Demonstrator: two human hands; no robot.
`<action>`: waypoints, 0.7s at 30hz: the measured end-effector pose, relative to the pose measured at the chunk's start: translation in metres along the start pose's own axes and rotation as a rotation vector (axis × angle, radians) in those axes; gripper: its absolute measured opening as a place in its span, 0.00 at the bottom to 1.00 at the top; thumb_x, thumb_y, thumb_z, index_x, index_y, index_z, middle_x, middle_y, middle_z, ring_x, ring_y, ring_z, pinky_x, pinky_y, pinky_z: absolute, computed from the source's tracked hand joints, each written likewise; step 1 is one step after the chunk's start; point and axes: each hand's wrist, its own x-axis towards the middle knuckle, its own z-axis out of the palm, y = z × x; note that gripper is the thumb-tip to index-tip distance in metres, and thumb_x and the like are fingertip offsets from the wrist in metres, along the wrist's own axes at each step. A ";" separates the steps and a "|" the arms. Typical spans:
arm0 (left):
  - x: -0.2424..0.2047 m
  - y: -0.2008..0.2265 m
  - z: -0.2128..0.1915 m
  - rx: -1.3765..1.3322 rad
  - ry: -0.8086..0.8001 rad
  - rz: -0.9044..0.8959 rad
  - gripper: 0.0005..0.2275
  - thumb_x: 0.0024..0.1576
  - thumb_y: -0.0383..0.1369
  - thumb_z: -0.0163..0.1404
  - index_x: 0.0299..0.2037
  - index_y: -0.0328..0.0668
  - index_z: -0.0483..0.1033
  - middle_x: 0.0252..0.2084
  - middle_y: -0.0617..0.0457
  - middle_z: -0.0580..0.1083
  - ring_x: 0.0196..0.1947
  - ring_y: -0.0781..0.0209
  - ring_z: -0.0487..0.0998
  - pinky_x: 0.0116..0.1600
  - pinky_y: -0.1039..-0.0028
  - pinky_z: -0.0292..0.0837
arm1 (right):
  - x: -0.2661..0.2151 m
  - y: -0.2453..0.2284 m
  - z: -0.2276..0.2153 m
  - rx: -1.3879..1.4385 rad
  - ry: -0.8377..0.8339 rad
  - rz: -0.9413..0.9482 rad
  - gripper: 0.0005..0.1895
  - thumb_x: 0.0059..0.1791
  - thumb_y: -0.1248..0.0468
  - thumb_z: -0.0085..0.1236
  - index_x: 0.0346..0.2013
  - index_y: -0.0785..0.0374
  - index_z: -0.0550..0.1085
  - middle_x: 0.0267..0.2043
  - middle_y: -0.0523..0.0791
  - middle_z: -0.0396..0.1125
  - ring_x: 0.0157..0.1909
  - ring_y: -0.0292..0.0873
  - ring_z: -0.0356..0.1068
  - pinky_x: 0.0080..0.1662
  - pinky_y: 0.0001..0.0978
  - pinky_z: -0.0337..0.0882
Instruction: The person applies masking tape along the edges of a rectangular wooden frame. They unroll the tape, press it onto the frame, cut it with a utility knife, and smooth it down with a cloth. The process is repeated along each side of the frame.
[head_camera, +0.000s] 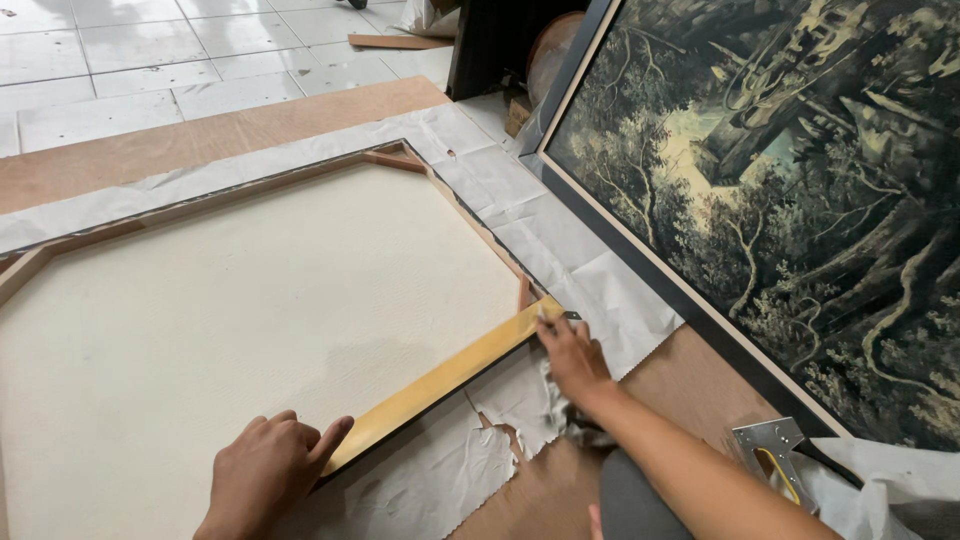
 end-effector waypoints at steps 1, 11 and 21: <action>-0.002 0.001 -0.002 0.001 -0.002 0.000 0.36 0.68 0.69 0.31 0.20 0.62 0.81 0.40 0.71 0.77 0.54 0.70 0.76 0.51 0.70 0.73 | 0.021 0.014 0.003 0.000 -0.002 0.001 0.28 0.67 0.41 0.27 0.79 0.39 0.64 0.59 0.56 0.63 0.37 0.48 0.70 0.28 0.27 0.72; -0.003 0.001 -0.004 -0.010 -0.026 0.010 0.36 0.68 0.70 0.30 0.22 0.63 0.84 0.44 0.70 0.78 0.57 0.68 0.75 0.53 0.69 0.74 | 0.052 0.061 0.038 -0.223 0.088 -0.324 0.29 0.62 0.68 0.45 0.79 0.48 0.67 0.69 0.40 0.66 0.59 0.50 0.65 0.49 0.41 0.77; 0.004 0.001 -0.001 0.014 -0.050 -0.008 0.35 0.66 0.72 0.29 0.24 0.69 0.86 0.46 0.72 0.78 0.59 0.71 0.76 0.54 0.69 0.75 | 0.024 0.043 0.011 0.057 0.047 -0.042 0.32 0.60 0.68 0.58 0.79 0.46 0.68 0.65 0.48 0.73 0.50 0.46 0.79 0.44 0.32 0.86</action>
